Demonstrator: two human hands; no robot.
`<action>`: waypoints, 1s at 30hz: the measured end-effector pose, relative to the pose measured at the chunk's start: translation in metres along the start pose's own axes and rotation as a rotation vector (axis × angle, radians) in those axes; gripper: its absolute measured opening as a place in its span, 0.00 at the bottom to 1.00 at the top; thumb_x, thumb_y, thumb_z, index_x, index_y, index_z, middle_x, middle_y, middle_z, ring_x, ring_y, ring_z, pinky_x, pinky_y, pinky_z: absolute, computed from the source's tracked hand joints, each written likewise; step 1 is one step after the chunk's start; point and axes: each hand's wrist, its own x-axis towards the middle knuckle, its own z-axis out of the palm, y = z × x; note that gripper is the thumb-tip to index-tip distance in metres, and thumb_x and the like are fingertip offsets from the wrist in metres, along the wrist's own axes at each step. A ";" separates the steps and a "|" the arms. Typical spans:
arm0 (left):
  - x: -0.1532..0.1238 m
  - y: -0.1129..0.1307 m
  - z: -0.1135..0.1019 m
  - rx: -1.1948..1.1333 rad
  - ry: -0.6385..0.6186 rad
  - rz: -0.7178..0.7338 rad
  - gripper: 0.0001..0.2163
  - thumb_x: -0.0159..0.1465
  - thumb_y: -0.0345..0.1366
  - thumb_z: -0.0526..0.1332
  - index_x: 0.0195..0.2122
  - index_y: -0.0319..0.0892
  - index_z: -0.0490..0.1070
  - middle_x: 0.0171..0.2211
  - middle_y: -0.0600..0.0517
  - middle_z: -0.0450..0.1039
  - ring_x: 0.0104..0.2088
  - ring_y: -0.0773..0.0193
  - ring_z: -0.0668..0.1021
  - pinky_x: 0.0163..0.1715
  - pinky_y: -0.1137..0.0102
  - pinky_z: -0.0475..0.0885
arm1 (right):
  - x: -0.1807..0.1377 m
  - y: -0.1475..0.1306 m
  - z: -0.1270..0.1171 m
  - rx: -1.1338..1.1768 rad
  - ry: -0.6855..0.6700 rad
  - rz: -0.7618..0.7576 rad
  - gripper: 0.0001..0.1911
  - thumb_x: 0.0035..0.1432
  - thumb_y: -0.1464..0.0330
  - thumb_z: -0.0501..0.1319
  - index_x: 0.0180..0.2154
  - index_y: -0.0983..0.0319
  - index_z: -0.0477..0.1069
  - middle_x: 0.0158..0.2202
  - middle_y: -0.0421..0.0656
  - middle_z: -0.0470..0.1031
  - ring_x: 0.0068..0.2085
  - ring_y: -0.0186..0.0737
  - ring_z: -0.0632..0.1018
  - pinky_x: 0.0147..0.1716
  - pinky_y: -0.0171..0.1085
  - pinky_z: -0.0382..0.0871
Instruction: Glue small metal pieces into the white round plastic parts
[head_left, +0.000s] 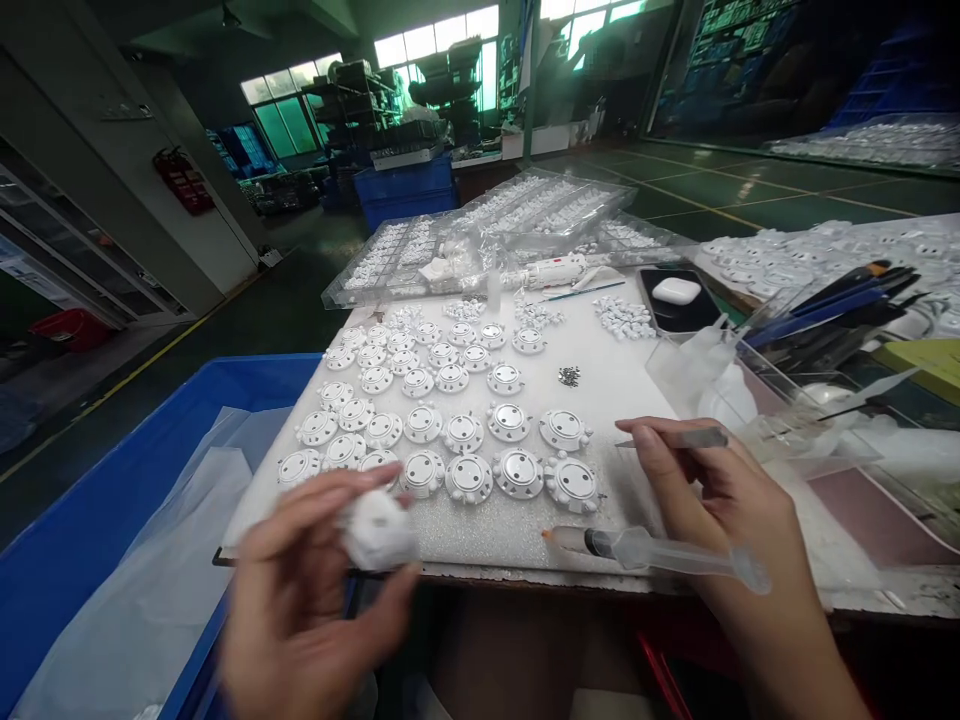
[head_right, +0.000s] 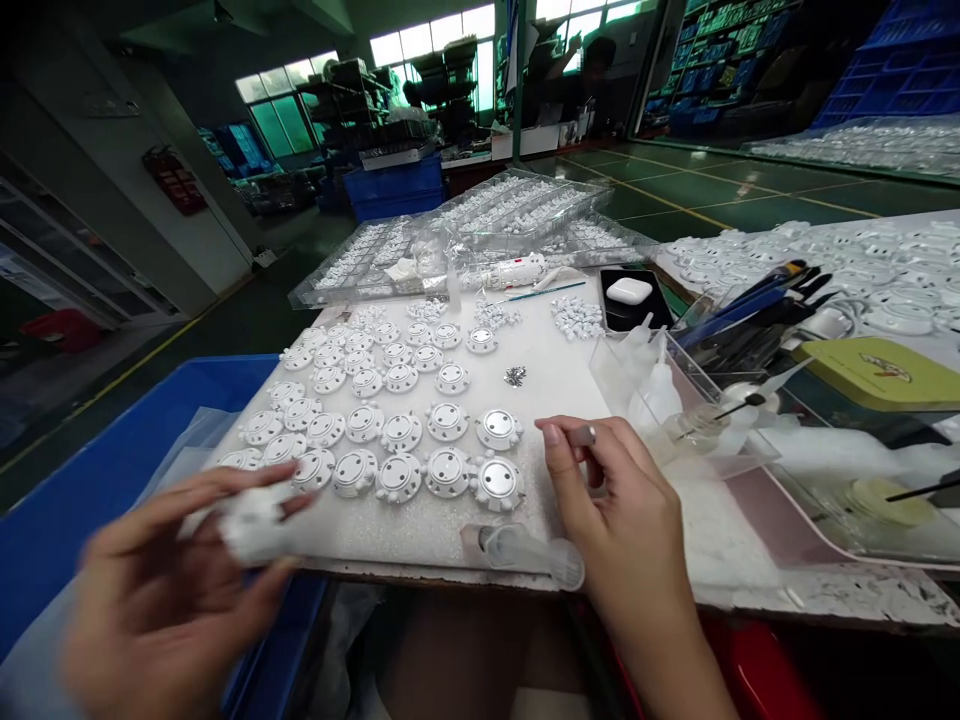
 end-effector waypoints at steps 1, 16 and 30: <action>-0.002 -0.001 0.017 -0.109 -0.031 -0.021 0.25 0.62 0.23 0.68 0.57 0.51 0.66 0.53 0.48 0.70 0.56 0.50 0.80 0.47 0.62 0.84 | 0.001 0.000 0.001 0.016 -0.004 -0.020 0.16 0.68 0.54 0.60 0.40 0.57 0.79 0.36 0.43 0.75 0.32 0.38 0.73 0.32 0.40 0.65; 0.005 -0.003 0.061 -0.354 -0.156 0.170 0.34 0.56 0.13 0.66 0.61 0.45 0.59 0.54 0.46 0.69 0.56 0.53 0.79 0.51 0.63 0.82 | -0.014 0.007 0.003 -0.025 0.068 -0.064 0.12 0.71 0.60 0.58 0.43 0.56 0.79 0.41 0.41 0.78 0.40 0.37 0.79 0.33 0.35 0.70; 0.006 -0.007 0.084 -0.512 -0.012 -0.180 0.22 0.63 0.29 0.69 0.54 0.51 0.65 0.50 0.50 0.73 0.50 0.57 0.83 0.47 0.65 0.83 | 0.030 0.010 0.001 -0.261 0.038 -0.695 0.10 0.65 0.75 0.65 0.48 0.65 0.72 0.40 0.47 0.82 0.39 0.41 0.84 0.39 0.35 0.77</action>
